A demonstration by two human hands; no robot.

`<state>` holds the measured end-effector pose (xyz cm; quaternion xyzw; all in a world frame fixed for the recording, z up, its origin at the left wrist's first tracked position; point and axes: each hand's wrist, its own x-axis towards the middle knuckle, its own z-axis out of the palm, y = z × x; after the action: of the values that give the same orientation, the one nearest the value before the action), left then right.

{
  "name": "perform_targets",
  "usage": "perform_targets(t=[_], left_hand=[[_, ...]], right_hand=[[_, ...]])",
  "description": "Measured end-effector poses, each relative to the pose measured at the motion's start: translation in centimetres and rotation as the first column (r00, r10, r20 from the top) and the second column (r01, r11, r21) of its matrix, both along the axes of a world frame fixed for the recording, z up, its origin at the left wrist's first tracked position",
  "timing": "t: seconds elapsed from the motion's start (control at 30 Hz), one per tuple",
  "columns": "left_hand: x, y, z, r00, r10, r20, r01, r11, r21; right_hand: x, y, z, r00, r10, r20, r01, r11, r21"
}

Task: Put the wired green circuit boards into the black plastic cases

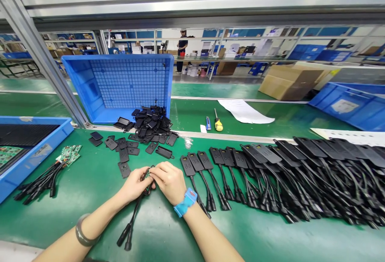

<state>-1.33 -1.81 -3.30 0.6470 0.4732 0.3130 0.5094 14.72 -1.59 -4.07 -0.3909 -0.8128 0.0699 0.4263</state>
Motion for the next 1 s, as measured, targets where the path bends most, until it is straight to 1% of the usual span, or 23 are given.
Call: perform_targets(t=[0.13, 0.27, 0.37, 0.43, 0.53, 0.63, 0.67, 0.73, 0.8, 0.83, 0.9, 0.93, 1.0], left_hand=[[-0.1, 0.1, -0.3, 1.000, 0.001, 0.007, -0.001, 1.000, 0.004], [-0.2, 0.1, -0.5, 1.000, 0.000, 0.018, 0.000, 1.000, -0.011], [-0.3, 0.1, -0.6, 1.000, 0.003, 0.017, -0.003, 1.000, -0.020], [-0.3, 0.1, -0.7, 1.000, 0.003, 0.016, -0.002, 0.999, -0.038], [-0.3, 0.1, -0.8, 1.000, -0.002, 0.022, 0.003, 0.998, -0.069], [-0.3, 0.1, -0.7, 0.999, -0.004, 0.031, 0.007, 0.996, -0.090], [-0.4, 0.1, -0.6, 0.999, -0.004, 0.038, 0.008, 0.995, -0.101], [-0.4, 0.3, -0.3, 0.999, -0.003, 0.051, 0.009, 0.992, -0.125], [-0.5, 0.4, 0.0, 0.996, 0.039, 0.076, -0.026, 0.986, -0.164], [-0.5, 0.5, 0.1, 0.992, 0.075, 0.101, -0.054, 0.980, -0.194], [-0.6, 0.6, 0.3, 0.975, 0.146, 0.170, -0.100, 0.962, -0.255], [-0.7, 0.6, 0.4, 0.964, 0.171, 0.206, -0.110, 0.954, -0.278], [-0.8, 0.6, 0.6, 0.951, 0.174, 0.257, -0.098, 0.953, -0.286]], right_hand=[[0.0, 0.1, -0.1, 0.999, 0.006, 0.040, -0.006, 1.000, 0.018], [-0.3, 0.1, -0.3, 1.000, 0.007, -0.006, -0.007, 1.000, 0.028], [-0.3, 0.1, -0.5, 0.999, 0.009, -0.031, -0.009, 1.000, 0.008], [-0.1, 0.2, -0.5, 1.000, 0.019, -0.019, -0.019, 1.000, -0.020], [0.0, 0.3, -0.3, 0.998, 0.037, 0.057, -0.034, 0.998, -0.046], [-0.3, 0.0, 0.2, 0.979, 0.019, 0.204, -0.012, 0.999, -0.032], [-0.5, -0.1, 0.4, 0.970, 0.013, 0.244, -0.001, 0.999, -0.047], [-0.5, 0.1, 0.9, 0.961, 0.009, 0.275, 0.026, 0.992, -0.126], [0.0, 1.1, 1.4, 0.965, -0.011, 0.260, 0.071, 0.973, -0.219], [0.6, 2.0, 1.6, 0.966, -0.043, 0.255, 0.108, 0.962, -0.249], [2.6, 4.5, 1.8, 0.949, -0.157, 0.272, 0.231, 0.936, -0.265], [3.8, 5.9, 1.8, 0.930, -0.226, 0.290, 0.306, 0.914, -0.268], [6.3, 8.6, 1.7, 0.874, -0.350, 0.336, 0.446, 0.854, -0.268]])
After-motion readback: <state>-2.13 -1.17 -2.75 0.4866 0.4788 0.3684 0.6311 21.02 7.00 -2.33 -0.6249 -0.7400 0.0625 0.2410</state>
